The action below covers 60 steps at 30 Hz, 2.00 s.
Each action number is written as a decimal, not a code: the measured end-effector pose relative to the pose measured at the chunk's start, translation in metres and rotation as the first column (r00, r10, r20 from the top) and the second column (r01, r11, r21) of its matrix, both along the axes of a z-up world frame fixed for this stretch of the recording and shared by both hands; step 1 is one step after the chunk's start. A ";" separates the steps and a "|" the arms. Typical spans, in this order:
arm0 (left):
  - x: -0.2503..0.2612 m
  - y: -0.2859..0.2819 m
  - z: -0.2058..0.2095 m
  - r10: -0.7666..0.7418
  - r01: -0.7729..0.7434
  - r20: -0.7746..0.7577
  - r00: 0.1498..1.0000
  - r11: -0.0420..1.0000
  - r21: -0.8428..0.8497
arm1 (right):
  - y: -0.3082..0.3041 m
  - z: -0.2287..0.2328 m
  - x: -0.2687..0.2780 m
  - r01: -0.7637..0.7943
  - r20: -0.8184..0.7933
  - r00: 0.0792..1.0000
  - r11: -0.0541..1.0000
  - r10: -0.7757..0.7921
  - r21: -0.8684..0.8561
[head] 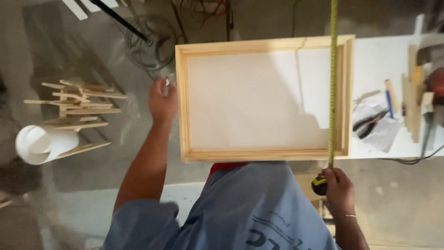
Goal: Measuring wooden frames with a tape measure and checking their squareness with a framing square in a workshop.
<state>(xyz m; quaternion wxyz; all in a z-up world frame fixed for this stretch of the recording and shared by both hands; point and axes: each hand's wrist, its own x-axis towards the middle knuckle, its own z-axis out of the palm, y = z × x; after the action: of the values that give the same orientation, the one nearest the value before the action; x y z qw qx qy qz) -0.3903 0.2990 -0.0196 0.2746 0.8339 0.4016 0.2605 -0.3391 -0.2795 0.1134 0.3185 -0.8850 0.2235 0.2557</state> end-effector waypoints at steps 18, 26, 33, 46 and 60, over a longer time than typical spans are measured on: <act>-0.068 -0.226 0.013 -0.812 0.916 -0.431 0.393 0.303 0.264 | -0.105 -0.045 -0.026 0.207 0.182 0.956 0.968 -0.231 0.142; -0.100 -0.212 0.009 -0.743 0.850 -0.514 0.430 0.141 0.507 | -0.130 -0.083 -0.073 0.225 0.068 0.970 0.966 -0.235 0.130; -0.110 -0.183 0.055 -0.740 0.880 -0.604 0.297 -0.034 0.474 | -0.114 -0.086 -0.065 0.129 -0.035 0.991 0.991 -0.128 0.017; -0.117 -0.183 0.066 -0.770 0.924 -0.511 0.383 0.309 0.226 | -0.078 -0.063 -0.025 0.088 -0.037 0.996 0.993 -0.086 0.073; 0.010 -0.263 0.046 -0.953 0.974 -0.207 0.223 0.226 0.008 | -0.071 -0.063 -0.010 0.103 -0.158 0.981 0.993 -0.111 -0.058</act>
<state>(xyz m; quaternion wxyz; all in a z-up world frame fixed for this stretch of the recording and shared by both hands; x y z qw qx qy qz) -0.3807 0.0363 0.0265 0.2866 0.9372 -0.1988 -0.0055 -0.3490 -0.3501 0.0506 0.2908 -0.8557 0.3021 0.3032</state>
